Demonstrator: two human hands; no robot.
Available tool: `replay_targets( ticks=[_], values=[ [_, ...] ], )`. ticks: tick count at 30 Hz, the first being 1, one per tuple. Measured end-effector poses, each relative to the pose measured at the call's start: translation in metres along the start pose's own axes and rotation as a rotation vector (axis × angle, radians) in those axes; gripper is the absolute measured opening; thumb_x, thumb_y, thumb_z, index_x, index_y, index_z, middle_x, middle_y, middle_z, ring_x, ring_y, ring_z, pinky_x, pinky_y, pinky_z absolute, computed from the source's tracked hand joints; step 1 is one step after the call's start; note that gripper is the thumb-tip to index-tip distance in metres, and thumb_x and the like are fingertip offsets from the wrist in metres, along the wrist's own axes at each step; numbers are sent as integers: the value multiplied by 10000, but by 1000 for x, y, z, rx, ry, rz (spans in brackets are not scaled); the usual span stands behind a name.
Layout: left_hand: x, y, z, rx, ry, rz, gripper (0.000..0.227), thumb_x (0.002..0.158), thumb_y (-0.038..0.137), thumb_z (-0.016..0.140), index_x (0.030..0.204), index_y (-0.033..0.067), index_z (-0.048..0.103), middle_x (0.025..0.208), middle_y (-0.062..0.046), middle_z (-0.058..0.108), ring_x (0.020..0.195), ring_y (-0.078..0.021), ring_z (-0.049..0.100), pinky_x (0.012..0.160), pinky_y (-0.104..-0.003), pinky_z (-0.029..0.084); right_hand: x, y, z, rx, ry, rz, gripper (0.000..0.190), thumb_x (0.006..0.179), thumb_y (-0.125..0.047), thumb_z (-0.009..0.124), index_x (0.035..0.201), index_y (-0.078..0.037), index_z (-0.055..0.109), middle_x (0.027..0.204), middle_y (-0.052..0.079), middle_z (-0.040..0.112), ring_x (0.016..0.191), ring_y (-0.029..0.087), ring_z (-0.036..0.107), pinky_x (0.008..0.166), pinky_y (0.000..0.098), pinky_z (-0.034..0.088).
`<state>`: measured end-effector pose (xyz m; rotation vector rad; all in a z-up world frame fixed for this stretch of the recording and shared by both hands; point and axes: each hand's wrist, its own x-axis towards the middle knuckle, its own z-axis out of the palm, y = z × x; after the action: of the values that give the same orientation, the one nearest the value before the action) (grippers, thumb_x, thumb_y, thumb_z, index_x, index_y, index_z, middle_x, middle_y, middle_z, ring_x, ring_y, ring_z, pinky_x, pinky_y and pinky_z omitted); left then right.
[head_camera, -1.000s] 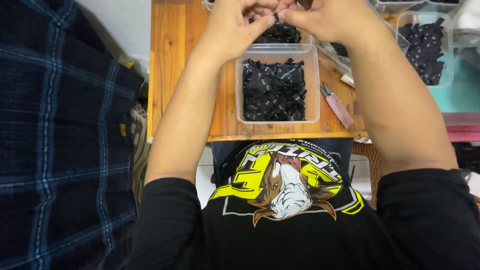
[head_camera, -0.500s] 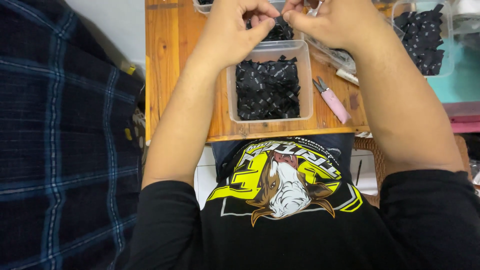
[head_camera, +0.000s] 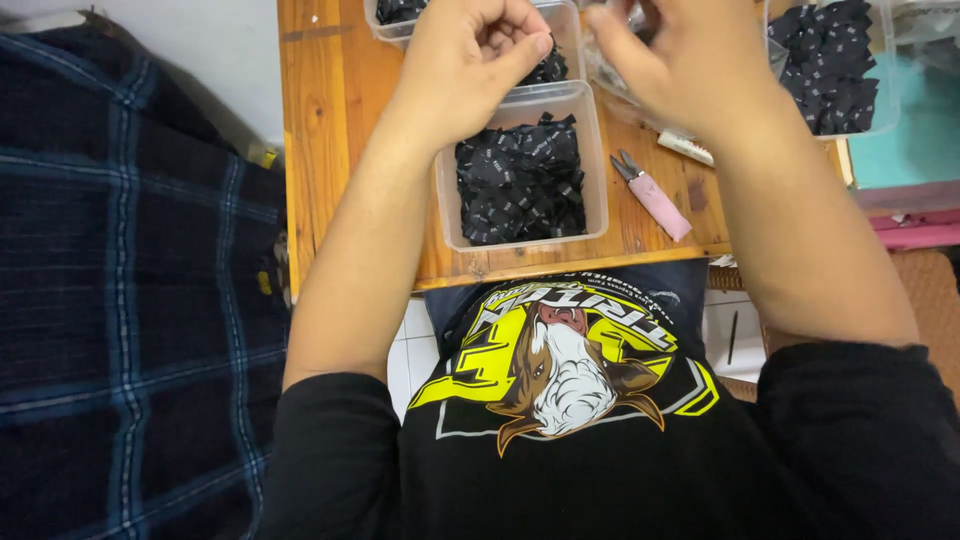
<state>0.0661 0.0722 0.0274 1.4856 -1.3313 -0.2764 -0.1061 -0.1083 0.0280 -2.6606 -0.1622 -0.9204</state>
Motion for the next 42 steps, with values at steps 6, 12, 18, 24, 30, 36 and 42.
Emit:
replay_targets(
  ticks=[6,12,18,24,30,36,42],
  values=[
    [-2,14,4,-170,-32,-108,87,981,38,638,909,84,655,847,-45,748,691,-85,735,637,-185,571,-92,-57,-18,-155,-237,287,83,1065,-175,683,1134,-158,725,930,27,687,838,238,648,707,400,501],
    [0,23,16,-220,-79,-39,69,1013,30,617,961,68,642,869,-45,697,729,-91,677,727,-219,603,-152,-56,15,-276,-380,570,468,945,-336,706,1371,-149,663,1148,192,600,1045,428,585,762,551,507],
    [5,27,27,-358,-70,-131,43,1007,38,659,966,47,665,835,-86,724,677,-118,701,686,-223,621,-158,-34,21,-132,-376,669,522,909,-225,663,1407,-96,569,1066,242,602,922,526,593,807,605,470],
    [12,21,40,-383,-106,-96,29,1016,27,664,1016,55,662,855,-81,720,705,-112,687,685,-218,594,-146,-44,-11,208,-256,909,358,1088,-312,488,1188,-22,671,1185,194,696,1097,363,623,948,458,417],
    [15,22,55,-448,-149,-132,39,1006,95,678,1034,69,672,861,-78,722,712,-101,680,641,-213,557,-131,-61,-29,757,60,965,116,1095,-137,480,1177,-83,543,835,6,437,711,95,362,641,239,317],
    [13,26,65,-494,-170,-81,49,1014,59,669,1048,38,640,893,-104,694,768,-137,684,722,-239,604,-118,-52,-16,329,115,587,291,1154,-213,510,1350,-8,577,884,31,568,767,167,497,766,344,407],
    [13,28,70,-443,-196,-58,63,1016,89,673,1045,43,640,911,-96,708,767,-133,673,754,-232,586,-104,-56,-14,497,164,578,231,1164,-142,448,1294,3,572,683,-2,439,568,99,407,543,271,333]
  ],
)
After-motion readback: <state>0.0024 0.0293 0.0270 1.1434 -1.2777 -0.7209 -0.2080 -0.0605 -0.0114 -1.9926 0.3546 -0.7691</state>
